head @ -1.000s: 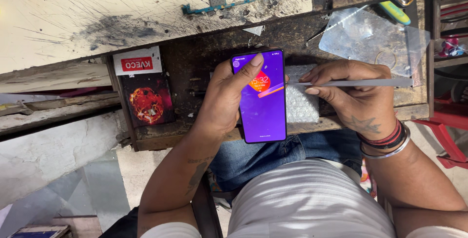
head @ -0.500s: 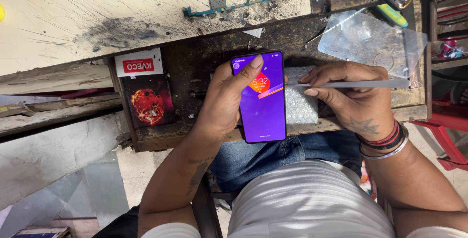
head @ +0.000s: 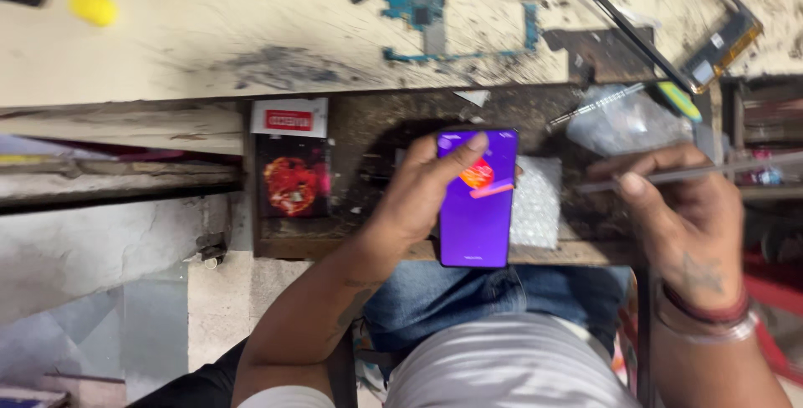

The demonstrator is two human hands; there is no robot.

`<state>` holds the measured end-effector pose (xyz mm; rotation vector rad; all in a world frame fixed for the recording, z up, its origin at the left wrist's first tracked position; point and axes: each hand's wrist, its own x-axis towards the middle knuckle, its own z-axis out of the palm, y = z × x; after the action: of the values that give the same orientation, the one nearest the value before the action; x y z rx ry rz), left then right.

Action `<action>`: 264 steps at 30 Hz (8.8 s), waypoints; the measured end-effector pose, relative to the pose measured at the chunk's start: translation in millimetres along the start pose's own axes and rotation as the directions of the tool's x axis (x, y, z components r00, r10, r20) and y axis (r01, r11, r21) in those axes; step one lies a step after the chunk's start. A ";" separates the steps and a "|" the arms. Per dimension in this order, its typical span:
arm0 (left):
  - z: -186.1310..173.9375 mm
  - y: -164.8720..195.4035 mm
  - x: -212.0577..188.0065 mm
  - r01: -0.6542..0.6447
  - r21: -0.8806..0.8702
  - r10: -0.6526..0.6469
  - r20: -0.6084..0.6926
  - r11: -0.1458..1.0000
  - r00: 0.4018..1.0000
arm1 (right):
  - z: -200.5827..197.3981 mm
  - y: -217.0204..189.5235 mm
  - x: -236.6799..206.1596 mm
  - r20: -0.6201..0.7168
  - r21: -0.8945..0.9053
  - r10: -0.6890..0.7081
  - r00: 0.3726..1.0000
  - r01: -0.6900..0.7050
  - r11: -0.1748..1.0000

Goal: The person handles a Samsung smartphone, removes the back cover, and uses tweezers to adjust internal components. They connect a charging cable, verify the screen response, and place the device on the workbench.

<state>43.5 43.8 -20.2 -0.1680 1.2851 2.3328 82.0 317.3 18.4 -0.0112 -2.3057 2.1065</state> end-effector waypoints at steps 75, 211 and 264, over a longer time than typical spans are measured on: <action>9.1 64.2 -54.6 -0.655 0.558 0.596 0.320 0.509 0.736 | 54.7 -33.1 42.6 0.267 -0.648 -0.742 0.615 0.684 0.334; 10.9 30.1 28.9 -0.594 -0.306 0.604 -0.071 0.744 0.794 | 91.2 -36.0 58.6 0.232 -0.346 -0.571 0.787 0.615 0.708; 7.4 29.4 39.0 -0.588 -0.271 0.591 -0.080 0.762 0.803 | 94.7 -22.5 62.6 0.194 -0.328 -0.596 0.779 0.624 0.709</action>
<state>-3.4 49.9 -6.2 0.1960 1.0941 3.0523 17.8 222.0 32.8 0.7355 -2.2653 1.3379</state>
